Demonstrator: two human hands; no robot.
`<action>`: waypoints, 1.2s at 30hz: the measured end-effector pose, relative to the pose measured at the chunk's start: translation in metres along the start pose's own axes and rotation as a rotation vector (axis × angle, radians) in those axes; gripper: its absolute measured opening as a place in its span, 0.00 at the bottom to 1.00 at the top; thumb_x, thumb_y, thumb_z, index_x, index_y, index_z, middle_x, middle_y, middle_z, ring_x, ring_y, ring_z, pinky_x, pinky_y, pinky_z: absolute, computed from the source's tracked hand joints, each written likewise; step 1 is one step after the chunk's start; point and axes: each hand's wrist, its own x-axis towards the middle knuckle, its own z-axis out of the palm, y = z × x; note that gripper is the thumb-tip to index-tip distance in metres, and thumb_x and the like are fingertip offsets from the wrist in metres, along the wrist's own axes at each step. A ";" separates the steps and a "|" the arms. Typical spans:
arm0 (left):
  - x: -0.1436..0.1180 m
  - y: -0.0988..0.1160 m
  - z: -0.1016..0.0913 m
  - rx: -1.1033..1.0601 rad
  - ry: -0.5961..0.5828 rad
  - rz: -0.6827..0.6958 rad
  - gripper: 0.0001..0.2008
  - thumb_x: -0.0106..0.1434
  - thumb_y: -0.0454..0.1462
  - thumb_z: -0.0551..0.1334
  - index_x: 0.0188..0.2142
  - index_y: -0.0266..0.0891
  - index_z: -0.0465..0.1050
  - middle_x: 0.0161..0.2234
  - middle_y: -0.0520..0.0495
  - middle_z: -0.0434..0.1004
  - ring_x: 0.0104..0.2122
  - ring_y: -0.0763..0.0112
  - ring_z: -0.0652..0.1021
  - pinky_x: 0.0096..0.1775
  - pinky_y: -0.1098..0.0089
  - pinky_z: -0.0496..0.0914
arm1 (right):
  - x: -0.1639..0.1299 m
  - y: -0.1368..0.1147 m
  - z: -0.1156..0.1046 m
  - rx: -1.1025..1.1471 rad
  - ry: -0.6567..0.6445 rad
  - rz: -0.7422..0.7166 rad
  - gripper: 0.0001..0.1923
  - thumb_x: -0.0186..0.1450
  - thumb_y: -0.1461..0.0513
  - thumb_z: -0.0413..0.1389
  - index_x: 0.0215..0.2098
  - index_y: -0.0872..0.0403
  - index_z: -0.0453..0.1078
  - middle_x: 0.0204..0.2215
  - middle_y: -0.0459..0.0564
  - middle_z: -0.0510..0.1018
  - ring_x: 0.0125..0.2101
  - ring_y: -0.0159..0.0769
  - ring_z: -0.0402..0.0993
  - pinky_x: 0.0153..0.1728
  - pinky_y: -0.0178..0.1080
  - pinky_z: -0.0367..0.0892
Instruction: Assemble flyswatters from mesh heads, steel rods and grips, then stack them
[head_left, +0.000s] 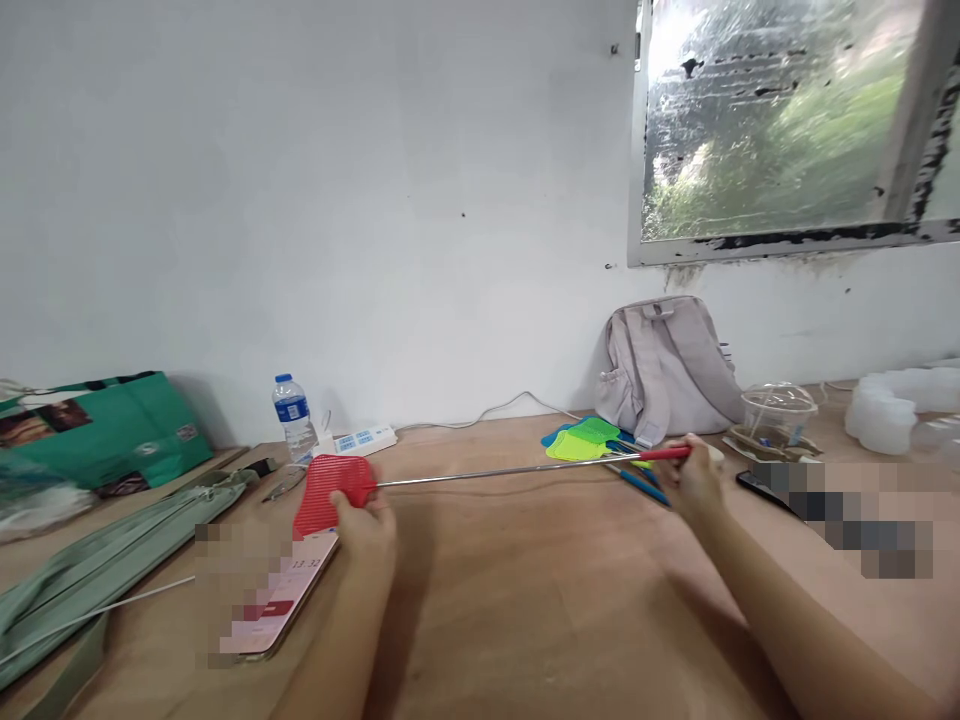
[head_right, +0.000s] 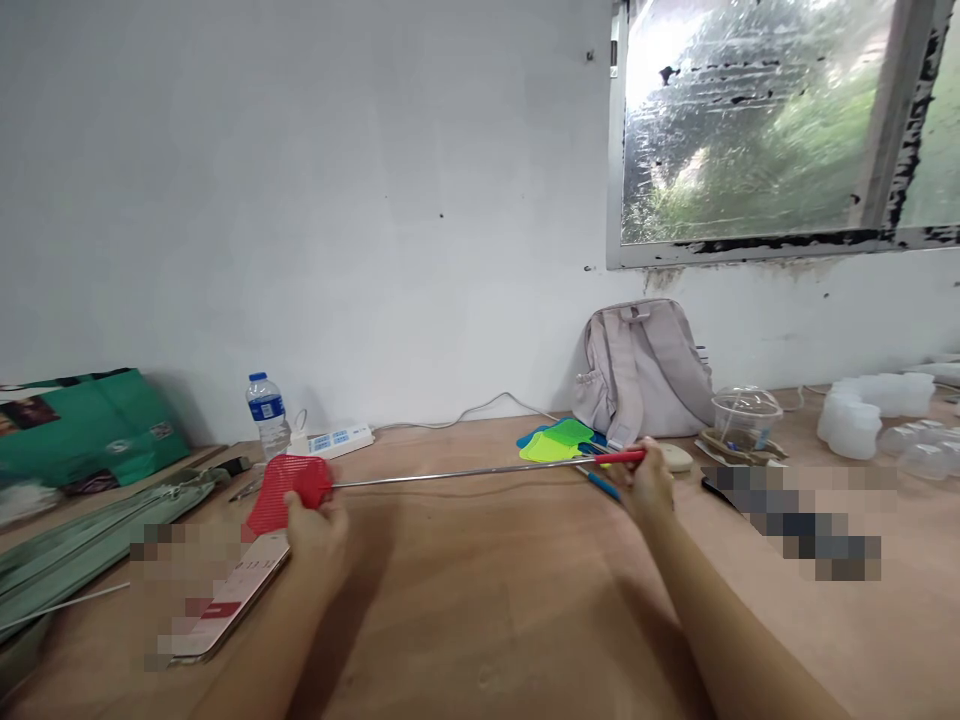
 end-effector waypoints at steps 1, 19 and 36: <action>-0.007 -0.006 0.006 -0.027 -0.004 -0.014 0.16 0.64 0.41 0.44 0.38 0.39 0.68 0.31 0.48 0.75 0.32 0.72 0.76 0.36 0.68 0.71 | -0.002 0.001 0.010 0.049 0.035 -0.033 0.21 0.54 0.43 0.41 0.20 0.50 0.45 0.12 0.37 0.50 0.10 0.24 0.46 0.11 0.33 0.45; -0.059 -0.019 0.025 -0.038 0.216 -0.288 0.20 0.66 0.37 0.38 0.41 0.38 0.68 0.33 0.46 0.76 0.33 0.76 0.76 0.40 0.73 0.70 | -0.049 0.014 0.074 0.201 -0.266 0.180 0.17 0.56 0.47 0.50 0.28 0.51 0.56 0.16 0.38 0.64 0.09 0.23 0.57 0.08 0.26 0.41; -0.128 -0.037 0.039 -0.073 0.042 -0.562 0.15 0.65 0.40 0.46 0.38 0.37 0.70 0.29 0.45 0.78 0.35 0.73 0.77 0.45 0.73 0.67 | -0.095 0.053 0.109 0.060 -0.570 0.190 0.19 0.59 0.44 0.43 0.33 0.50 0.51 0.27 0.40 0.66 0.11 0.21 0.57 0.09 0.27 0.46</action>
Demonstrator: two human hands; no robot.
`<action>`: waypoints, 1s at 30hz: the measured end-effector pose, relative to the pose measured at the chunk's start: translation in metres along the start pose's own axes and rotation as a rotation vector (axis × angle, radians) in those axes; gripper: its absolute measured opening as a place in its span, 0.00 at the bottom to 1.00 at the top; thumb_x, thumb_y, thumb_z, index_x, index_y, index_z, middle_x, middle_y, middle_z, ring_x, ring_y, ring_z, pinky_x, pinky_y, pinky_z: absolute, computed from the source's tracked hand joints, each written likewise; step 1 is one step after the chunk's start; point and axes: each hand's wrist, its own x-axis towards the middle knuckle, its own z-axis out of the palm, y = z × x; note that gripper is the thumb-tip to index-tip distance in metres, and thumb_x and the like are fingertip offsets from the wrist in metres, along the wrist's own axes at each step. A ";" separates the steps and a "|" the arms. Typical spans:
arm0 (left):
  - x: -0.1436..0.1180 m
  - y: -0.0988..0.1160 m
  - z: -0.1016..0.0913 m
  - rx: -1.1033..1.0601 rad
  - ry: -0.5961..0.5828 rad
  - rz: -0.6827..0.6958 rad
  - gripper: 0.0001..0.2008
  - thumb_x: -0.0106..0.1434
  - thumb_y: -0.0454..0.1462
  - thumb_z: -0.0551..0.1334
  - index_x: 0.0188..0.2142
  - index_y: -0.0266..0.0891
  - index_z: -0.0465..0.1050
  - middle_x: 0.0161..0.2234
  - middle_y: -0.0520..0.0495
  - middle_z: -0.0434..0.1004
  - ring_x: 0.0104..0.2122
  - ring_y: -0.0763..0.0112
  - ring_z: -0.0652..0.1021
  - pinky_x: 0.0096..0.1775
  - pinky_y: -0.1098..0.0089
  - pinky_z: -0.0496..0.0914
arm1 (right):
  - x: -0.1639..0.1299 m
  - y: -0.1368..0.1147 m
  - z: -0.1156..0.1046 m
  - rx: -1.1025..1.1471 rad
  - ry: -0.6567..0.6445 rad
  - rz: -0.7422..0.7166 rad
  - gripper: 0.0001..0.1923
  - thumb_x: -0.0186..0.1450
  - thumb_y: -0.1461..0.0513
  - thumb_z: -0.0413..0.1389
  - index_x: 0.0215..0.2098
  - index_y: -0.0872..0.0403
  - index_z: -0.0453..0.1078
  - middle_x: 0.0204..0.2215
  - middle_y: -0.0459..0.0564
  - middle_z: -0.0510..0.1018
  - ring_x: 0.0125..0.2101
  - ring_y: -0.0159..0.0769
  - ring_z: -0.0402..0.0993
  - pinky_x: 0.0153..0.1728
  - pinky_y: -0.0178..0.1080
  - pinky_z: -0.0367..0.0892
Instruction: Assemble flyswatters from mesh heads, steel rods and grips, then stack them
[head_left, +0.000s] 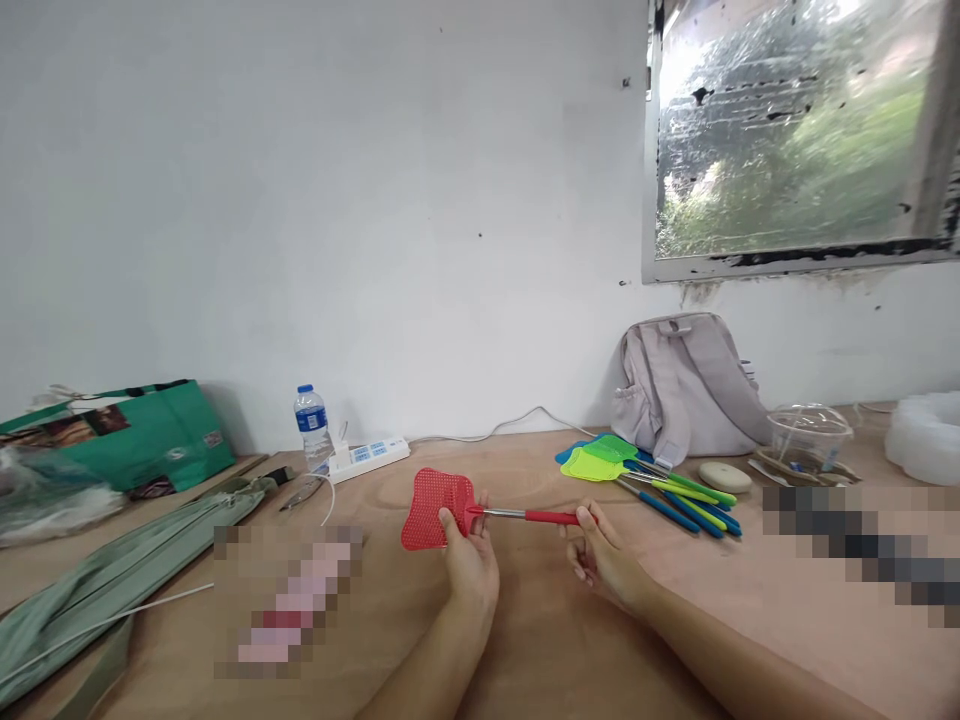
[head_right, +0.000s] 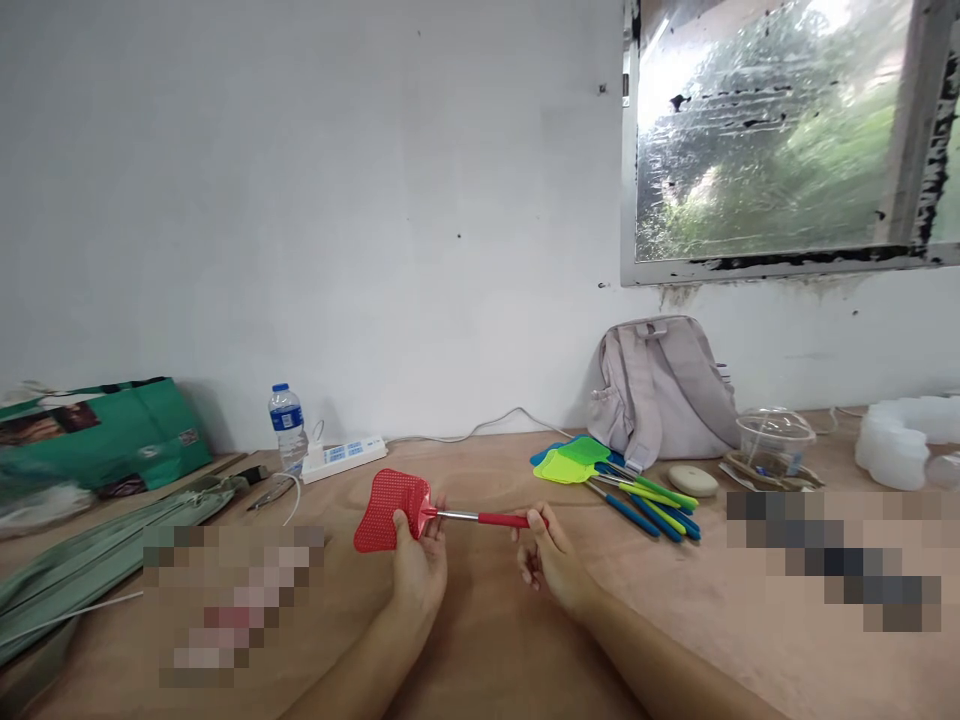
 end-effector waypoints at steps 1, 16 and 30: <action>0.001 0.001 0.000 0.000 -0.024 -0.011 0.15 0.65 0.40 0.47 0.37 0.38 0.70 0.29 0.46 0.78 0.35 0.73 0.77 0.45 0.72 0.67 | 0.000 -0.001 -0.002 -0.020 -0.010 -0.006 0.19 0.59 0.44 0.42 0.33 0.50 0.51 0.26 0.40 0.66 0.12 0.21 0.57 0.09 0.27 0.47; 0.018 0.020 -0.019 0.825 -0.561 0.039 0.13 0.53 0.43 0.60 0.34 0.37 0.74 0.40 0.42 0.75 0.48 0.62 0.69 0.53 0.63 0.56 | -0.012 -0.066 -0.031 -1.246 -0.408 -0.223 0.19 0.60 0.56 0.48 0.50 0.47 0.61 0.41 0.49 0.74 0.40 0.40 0.69 0.37 0.40 0.63; 0.047 0.023 -0.029 1.258 -0.434 0.356 0.08 0.49 0.32 0.61 0.32 0.41 0.71 0.28 0.48 0.73 0.33 0.66 0.73 0.43 0.65 0.63 | 0.026 -0.044 -0.132 -1.517 0.330 -0.069 0.20 0.63 0.56 0.41 0.47 0.52 0.67 0.37 0.54 0.77 0.37 0.44 0.72 0.35 0.41 0.63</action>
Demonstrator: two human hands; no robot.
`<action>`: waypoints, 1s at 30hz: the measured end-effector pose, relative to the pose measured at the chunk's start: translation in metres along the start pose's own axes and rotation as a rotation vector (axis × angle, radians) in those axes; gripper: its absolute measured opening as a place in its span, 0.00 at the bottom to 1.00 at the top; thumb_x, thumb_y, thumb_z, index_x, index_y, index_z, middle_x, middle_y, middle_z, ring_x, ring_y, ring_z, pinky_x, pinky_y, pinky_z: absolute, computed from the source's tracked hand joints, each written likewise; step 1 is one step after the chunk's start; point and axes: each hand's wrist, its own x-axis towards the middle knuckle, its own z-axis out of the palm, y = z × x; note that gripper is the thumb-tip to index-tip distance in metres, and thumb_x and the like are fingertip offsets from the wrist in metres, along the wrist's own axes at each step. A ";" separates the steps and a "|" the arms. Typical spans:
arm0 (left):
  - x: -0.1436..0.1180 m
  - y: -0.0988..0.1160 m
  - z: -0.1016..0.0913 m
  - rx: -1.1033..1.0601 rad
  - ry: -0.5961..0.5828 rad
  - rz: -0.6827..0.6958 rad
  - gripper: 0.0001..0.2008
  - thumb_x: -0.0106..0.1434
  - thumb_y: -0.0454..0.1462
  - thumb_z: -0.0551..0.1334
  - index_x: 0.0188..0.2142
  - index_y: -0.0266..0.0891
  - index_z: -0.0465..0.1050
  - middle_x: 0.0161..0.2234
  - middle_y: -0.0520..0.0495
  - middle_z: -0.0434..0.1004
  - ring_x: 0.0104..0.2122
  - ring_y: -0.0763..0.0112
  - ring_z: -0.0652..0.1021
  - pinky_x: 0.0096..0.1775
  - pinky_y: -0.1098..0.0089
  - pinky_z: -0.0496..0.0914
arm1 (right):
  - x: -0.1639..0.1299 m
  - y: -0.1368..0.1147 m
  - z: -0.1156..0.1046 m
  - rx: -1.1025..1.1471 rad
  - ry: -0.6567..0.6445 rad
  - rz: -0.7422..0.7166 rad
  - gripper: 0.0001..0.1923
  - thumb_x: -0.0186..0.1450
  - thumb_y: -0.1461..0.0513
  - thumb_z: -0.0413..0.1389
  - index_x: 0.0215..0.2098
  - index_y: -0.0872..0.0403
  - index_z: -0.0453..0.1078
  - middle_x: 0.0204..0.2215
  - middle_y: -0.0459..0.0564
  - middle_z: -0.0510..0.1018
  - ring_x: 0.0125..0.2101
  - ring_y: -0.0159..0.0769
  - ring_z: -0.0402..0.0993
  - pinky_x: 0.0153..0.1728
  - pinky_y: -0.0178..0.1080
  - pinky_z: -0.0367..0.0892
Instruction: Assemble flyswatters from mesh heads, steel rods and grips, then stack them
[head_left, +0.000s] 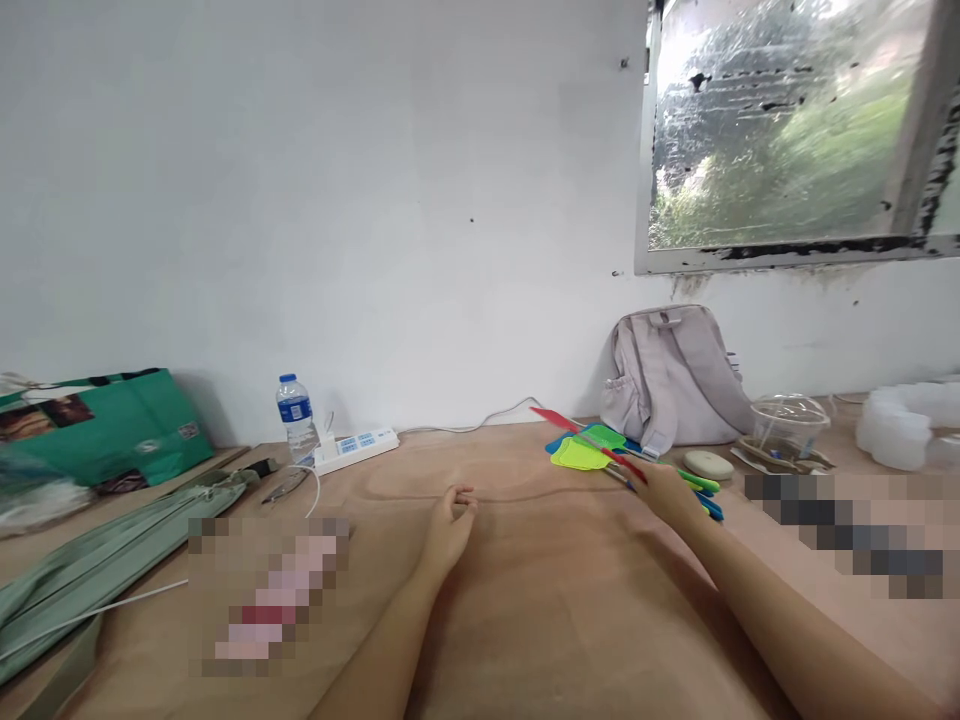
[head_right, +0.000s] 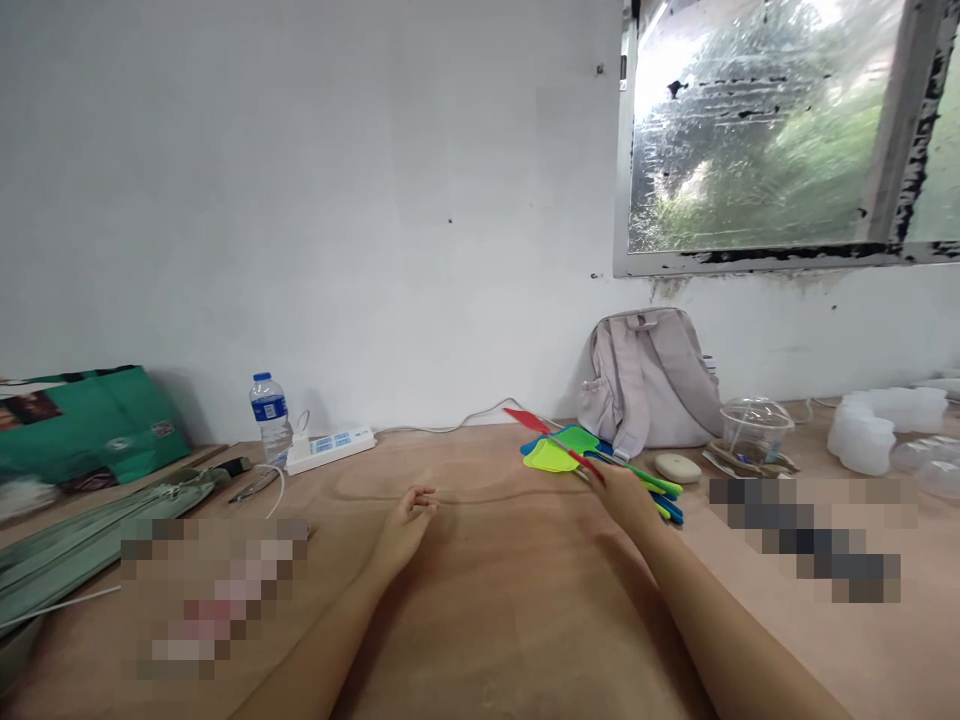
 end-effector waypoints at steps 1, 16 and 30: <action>0.002 -0.001 -0.003 0.040 0.006 0.014 0.08 0.50 0.32 0.60 0.32 0.41 0.70 0.28 0.48 0.73 0.33 0.66 0.73 0.42 0.66 0.63 | 0.001 0.009 -0.003 -0.105 0.018 0.072 0.20 0.63 0.56 0.40 0.46 0.52 0.68 0.34 0.55 0.77 0.36 0.45 0.72 0.33 0.41 0.63; 0.023 -0.012 -0.038 0.257 0.159 -0.027 0.08 0.47 0.26 0.57 0.25 0.40 0.69 0.24 0.50 0.71 0.27 0.68 0.71 0.32 0.71 0.61 | -0.005 0.044 -0.004 -0.309 0.082 0.252 0.20 0.56 0.52 0.48 0.44 0.49 0.70 0.42 0.53 0.73 0.41 0.46 0.68 0.38 0.46 0.59; 0.021 -0.014 -0.035 0.230 0.123 -0.072 0.08 0.46 0.26 0.57 0.23 0.40 0.69 0.23 0.51 0.71 0.26 0.69 0.71 0.30 0.73 0.60 | -0.002 0.032 -0.008 -0.224 -0.097 0.161 0.20 0.56 0.53 0.49 0.45 0.49 0.68 0.38 0.53 0.75 0.37 0.45 0.70 0.31 0.39 0.61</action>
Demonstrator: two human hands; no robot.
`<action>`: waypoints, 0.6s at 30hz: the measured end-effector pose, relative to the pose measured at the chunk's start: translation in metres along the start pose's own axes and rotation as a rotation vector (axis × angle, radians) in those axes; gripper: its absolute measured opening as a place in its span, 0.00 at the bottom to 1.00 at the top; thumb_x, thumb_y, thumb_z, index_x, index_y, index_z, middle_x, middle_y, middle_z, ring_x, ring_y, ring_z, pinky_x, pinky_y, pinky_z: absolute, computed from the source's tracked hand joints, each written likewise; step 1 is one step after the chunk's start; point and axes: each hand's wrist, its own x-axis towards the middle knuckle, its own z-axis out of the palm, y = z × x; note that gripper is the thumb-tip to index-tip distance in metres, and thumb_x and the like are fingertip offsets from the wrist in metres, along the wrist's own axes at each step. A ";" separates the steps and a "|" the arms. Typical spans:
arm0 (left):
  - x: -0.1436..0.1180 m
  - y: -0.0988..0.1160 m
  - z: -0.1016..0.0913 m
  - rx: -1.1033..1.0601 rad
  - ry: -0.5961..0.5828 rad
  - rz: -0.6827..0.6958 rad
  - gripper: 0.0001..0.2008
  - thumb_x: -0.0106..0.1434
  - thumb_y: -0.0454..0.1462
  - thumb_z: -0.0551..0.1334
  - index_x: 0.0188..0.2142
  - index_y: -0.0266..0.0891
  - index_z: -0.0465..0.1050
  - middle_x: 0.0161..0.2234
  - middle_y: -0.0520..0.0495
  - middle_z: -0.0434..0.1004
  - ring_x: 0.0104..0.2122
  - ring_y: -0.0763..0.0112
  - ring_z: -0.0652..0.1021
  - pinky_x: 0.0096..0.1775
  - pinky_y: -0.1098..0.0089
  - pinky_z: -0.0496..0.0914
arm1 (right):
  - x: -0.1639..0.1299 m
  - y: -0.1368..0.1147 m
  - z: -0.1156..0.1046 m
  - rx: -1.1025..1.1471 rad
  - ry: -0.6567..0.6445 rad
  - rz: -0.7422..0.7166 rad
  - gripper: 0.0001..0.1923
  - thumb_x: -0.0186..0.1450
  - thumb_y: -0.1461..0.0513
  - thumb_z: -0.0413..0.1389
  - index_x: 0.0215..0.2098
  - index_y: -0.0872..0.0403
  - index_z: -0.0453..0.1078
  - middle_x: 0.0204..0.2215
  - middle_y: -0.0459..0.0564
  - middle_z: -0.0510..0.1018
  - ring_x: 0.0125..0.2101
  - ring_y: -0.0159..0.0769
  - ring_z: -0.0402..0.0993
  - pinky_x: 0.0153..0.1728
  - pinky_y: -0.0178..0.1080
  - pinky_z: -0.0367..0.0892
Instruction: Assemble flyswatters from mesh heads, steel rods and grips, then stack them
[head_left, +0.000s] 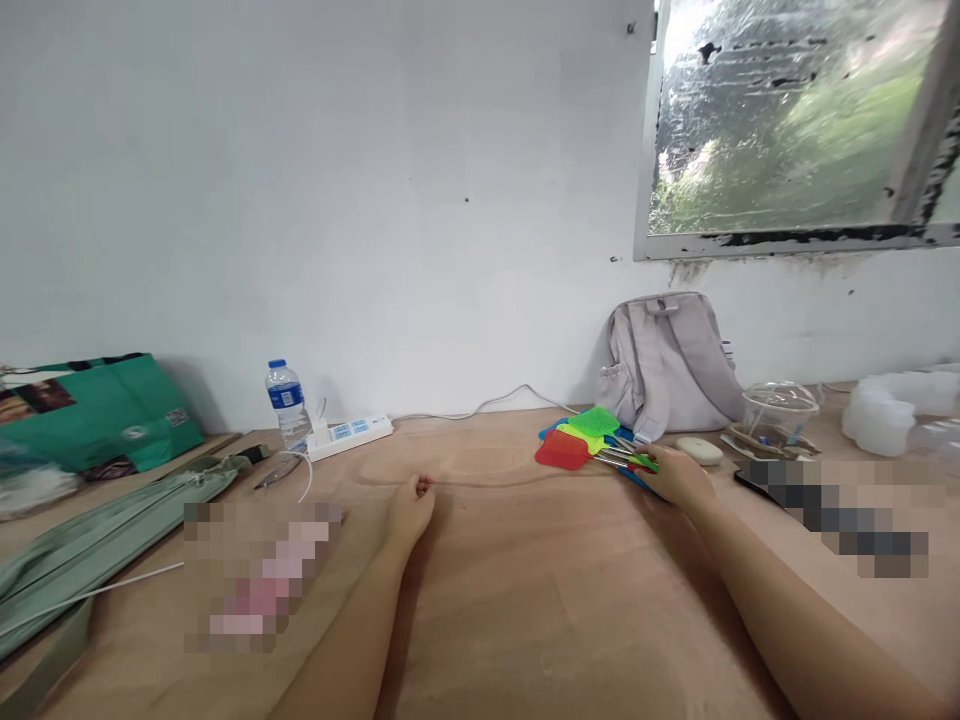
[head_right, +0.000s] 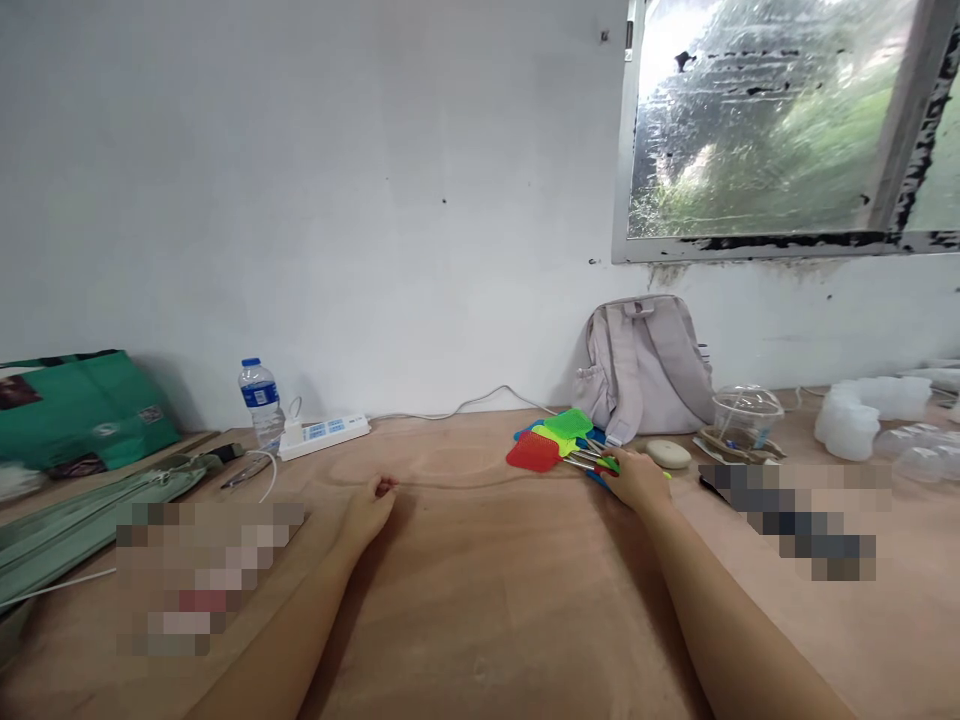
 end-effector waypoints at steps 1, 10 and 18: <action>0.000 0.000 0.000 -0.002 0.000 -0.001 0.08 0.46 0.26 0.57 0.23 0.40 0.69 0.23 0.51 0.71 0.26 0.69 0.71 0.31 0.73 0.60 | 0.000 0.000 -0.001 0.017 -0.021 -0.012 0.21 0.56 0.53 0.49 0.46 0.49 0.67 0.38 0.53 0.75 0.37 0.44 0.71 0.30 0.38 0.61; 0.002 -0.002 0.001 0.018 -0.022 0.006 0.08 0.46 0.25 0.57 0.23 0.40 0.69 0.21 0.52 0.69 0.23 0.70 0.69 0.29 0.73 0.59 | -0.002 -0.010 -0.001 0.066 -0.154 -0.160 0.21 0.55 0.58 0.50 0.47 0.52 0.65 0.39 0.53 0.74 0.39 0.43 0.70 0.34 0.38 0.61; -0.003 -0.001 0.010 0.045 -0.112 0.099 0.08 0.47 0.26 0.57 0.24 0.40 0.68 0.23 0.51 0.70 0.26 0.70 0.70 0.30 0.73 0.60 | -0.001 -0.011 0.008 0.201 -0.127 -0.209 0.18 0.55 0.64 0.49 0.44 0.52 0.66 0.42 0.51 0.74 0.42 0.42 0.69 0.40 0.39 0.61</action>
